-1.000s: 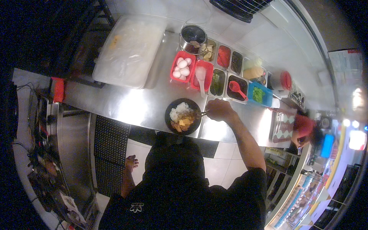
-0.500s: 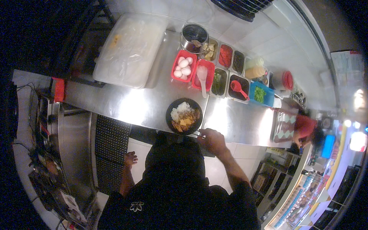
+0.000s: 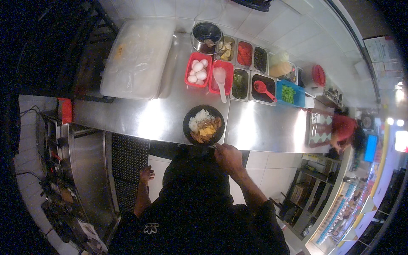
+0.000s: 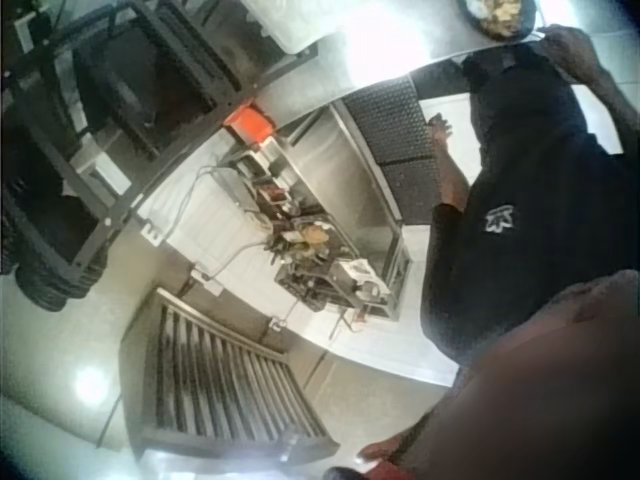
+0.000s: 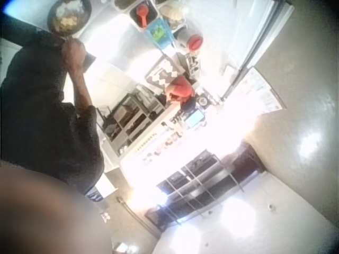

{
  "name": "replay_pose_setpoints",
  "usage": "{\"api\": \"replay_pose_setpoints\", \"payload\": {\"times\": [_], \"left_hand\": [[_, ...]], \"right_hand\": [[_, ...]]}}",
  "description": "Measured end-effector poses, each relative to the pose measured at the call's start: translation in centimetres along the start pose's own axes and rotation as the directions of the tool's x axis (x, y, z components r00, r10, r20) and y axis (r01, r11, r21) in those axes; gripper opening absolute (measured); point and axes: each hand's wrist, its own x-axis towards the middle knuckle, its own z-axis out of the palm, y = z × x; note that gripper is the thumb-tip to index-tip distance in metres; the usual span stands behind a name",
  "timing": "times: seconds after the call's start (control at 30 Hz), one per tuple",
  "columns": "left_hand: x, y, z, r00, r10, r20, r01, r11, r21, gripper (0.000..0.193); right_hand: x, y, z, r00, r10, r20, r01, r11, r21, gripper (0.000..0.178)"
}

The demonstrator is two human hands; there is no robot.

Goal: The person assembles a rice bowl by placing cooked meat, a fried egg, and rice into a bowl, then adds chopped green vegetables. The completed dish is placed on a tray and handed to a coworker.

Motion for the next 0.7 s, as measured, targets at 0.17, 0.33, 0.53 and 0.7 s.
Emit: {"api": "replay_pose_setpoints", "payload": {"times": [0.17,0.33,0.53,0.7], "left_hand": [[0.3,0.5,-2.1,0.845,-0.084,0.528,0.272,0.918,-0.289,0.029],[-2.3,0.9,4.1,0.969,-0.002,-0.248,0.066,0.965,0.252,0.017],[0.0,-3.0,0.9,0.895,0.053,0.442,0.131,0.918,-0.375,0.018],[0.1,-0.3,1.2,0.991,-0.100,0.091,0.102,0.995,-0.017,0.024]], "right_hand": [[-0.3,0.1,-0.1,0.999,0.033,-0.035,-0.032,0.999,0.039,0.030],[-0.8,2.3,-0.4,0.992,0.058,-0.111,-0.052,0.997,0.059,0.029],[0.8,4.1,0.9,0.980,-0.055,-0.190,0.072,0.994,0.084,0.029],[0.2,4.0,1.3,0.976,0.006,-0.218,0.028,0.988,0.150,0.030]]}}
